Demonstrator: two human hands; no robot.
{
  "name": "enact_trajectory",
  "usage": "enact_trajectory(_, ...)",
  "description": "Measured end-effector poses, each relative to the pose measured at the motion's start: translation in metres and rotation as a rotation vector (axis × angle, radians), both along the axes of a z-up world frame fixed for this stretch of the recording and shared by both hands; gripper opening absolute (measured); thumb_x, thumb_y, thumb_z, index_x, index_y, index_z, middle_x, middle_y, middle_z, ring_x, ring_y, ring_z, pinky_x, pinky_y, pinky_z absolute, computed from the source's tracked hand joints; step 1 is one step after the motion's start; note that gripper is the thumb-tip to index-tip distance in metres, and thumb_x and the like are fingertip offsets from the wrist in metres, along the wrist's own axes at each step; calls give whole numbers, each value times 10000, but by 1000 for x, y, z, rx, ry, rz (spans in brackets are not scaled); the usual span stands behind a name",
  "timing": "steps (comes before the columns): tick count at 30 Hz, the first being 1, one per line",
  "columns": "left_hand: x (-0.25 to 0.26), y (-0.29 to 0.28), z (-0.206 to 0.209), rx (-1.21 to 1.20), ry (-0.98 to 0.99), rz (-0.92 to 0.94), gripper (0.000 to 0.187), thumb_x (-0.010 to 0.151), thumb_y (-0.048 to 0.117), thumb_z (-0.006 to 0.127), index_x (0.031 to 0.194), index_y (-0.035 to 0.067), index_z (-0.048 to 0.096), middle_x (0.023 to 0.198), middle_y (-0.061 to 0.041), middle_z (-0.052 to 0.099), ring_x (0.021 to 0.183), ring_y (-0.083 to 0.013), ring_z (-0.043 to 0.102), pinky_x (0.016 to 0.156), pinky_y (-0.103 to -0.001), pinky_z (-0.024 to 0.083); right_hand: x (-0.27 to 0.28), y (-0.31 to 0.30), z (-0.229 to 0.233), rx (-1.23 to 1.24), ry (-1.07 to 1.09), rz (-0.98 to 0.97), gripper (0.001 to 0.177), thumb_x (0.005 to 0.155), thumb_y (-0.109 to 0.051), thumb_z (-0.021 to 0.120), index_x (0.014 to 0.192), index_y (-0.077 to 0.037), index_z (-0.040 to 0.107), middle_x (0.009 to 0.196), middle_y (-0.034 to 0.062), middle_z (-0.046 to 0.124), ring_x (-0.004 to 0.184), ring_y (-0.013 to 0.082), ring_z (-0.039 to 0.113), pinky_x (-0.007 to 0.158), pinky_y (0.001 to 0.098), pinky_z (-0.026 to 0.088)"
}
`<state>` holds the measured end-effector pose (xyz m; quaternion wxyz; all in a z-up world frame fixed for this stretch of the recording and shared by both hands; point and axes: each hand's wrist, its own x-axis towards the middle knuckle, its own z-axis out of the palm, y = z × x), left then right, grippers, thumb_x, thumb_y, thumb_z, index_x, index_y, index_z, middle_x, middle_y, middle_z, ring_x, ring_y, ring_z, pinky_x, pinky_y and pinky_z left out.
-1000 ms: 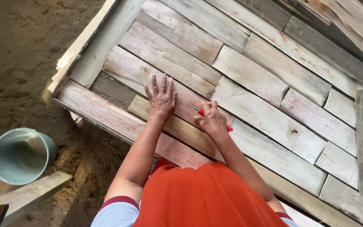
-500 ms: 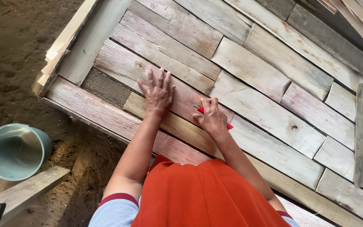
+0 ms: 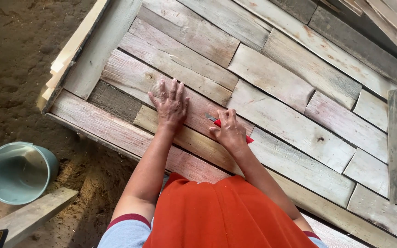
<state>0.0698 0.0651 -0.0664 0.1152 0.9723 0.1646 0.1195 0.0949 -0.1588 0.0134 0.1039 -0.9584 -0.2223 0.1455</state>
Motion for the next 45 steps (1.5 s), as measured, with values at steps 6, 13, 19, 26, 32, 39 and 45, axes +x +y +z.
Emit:
enact_trajectory(6,0,1,-7,19,-18,-8,536,1040,503,453,1508,244,491,1610,-49,408,1536,-417,164,1090,-825,137,-1,0,0,-3,-24,-2,720,792,-521,803,1370,-205,510,1243,72,454,861,437,738,728,650,611)
enact_trajectory(13,-1,1,10,-34,18,0,579,1022,494,471,1534,224,452,1628,-48,395,1542,-428,165,1108,-821,100,8,-2,0,-26,15,-12,700,776,-516,807,1355,-251,516,1235,27,450,872,415,743,730,626,620)
enact_trajectory(19,32,6,24,-141,16,-19,552,1010,469,518,1496,209,485,1651,-42,340,1545,-430,136,1144,-772,144,52,-3,-2,64,5,-129,466,943,-554,639,1315,-281,572,1226,20,493,830,408,748,729,580,627)
enact_trajectory(26,107,6,35,-151,214,-102,653,1057,519,376,1614,183,320,1723,-40,160,1566,-423,-9,1179,-745,-10,103,14,3,90,-50,-86,745,849,-471,770,1454,-137,492,1470,137,370,982,488,707,820,641,600)
enact_trajectory(32,125,5,25,-119,251,-127,637,1060,508,366,1606,181,327,1707,-35,215,1573,-393,12,1191,-725,-20,111,23,17,79,11,-43,856,772,-483,826,1457,-98,486,1514,169,349,1018,502,695,844,659,590)
enact_trajectory(39,126,7,24,-98,253,-132,643,1053,492,375,1613,184,298,1709,-36,198,1573,-385,-13,1172,-755,-20,114,30,22,40,39,-40,851,776,-480,842,1445,-101,478,1512,174,360,1022,476,703,843,632,600)
enact_trajectory(45,125,6,21,-67,142,-114,622,1036,487,425,1575,178,389,1666,-46,299,1565,-391,76,1158,-768,15,114,29,17,21,22,-22,871,781,-484,827,1471,-107,453,1520,136,362,1043,442,706,851,609,606)
